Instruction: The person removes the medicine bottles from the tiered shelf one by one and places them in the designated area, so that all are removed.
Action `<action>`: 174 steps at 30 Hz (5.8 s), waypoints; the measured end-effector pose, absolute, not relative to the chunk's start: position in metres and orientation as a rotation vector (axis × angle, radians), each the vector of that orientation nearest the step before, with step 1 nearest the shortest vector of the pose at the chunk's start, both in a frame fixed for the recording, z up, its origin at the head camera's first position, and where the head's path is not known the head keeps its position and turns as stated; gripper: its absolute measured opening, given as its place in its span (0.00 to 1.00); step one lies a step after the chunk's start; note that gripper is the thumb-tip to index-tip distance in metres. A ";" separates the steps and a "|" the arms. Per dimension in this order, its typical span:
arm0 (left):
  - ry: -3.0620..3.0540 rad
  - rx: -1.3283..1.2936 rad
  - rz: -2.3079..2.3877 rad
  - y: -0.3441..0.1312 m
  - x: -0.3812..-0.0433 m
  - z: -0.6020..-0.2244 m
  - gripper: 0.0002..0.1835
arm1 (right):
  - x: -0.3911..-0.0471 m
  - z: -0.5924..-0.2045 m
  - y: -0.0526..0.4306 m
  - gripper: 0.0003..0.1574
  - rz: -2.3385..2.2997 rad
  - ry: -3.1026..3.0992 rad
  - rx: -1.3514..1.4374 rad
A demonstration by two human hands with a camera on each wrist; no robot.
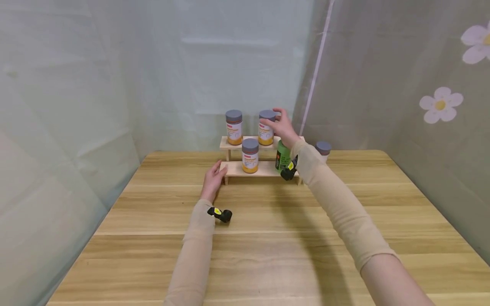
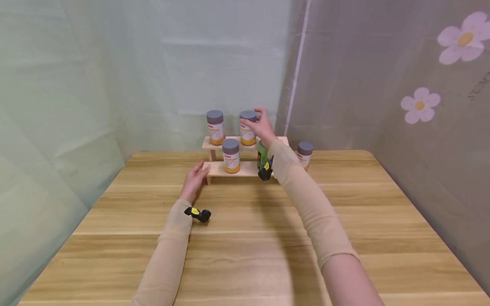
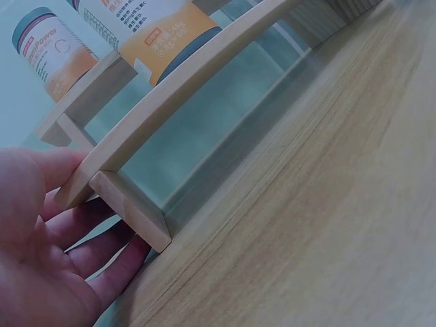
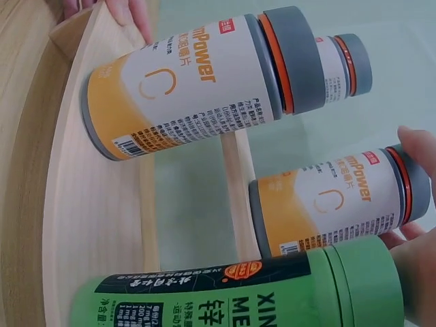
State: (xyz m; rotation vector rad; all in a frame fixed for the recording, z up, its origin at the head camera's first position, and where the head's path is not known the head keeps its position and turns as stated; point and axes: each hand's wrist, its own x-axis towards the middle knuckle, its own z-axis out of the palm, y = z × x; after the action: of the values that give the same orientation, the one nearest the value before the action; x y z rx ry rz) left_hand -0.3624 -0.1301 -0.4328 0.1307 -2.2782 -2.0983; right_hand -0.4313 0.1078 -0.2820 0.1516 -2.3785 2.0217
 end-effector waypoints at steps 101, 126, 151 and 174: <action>-2.260 0.184 -2.197 -0.124 -0.368 -0.431 0.33 | -0.424 -0.272 0.150 0.37 1.728 -2.323 0.088; -2.237 0.204 -2.206 -0.126 -0.368 -0.430 0.32 | -0.423 -0.285 0.183 0.37 1.698 -2.310 0.020; -2.250 0.199 -2.171 -0.129 -0.370 -0.428 0.32 | -0.418 -0.285 0.225 0.40 1.595 -2.356 -0.030; -2.204 0.183 -2.199 -0.134 -0.370 -0.433 0.32 | -0.406 -0.288 0.255 0.42 1.605 -2.342 -0.160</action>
State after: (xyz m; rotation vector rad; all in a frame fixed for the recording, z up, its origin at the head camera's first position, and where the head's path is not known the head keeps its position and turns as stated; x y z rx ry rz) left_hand -0.3697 -0.1337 -0.4328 0.1827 -2.2043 -2.1989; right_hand -0.4058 0.2549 -0.2882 -0.1600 -2.3423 1.6048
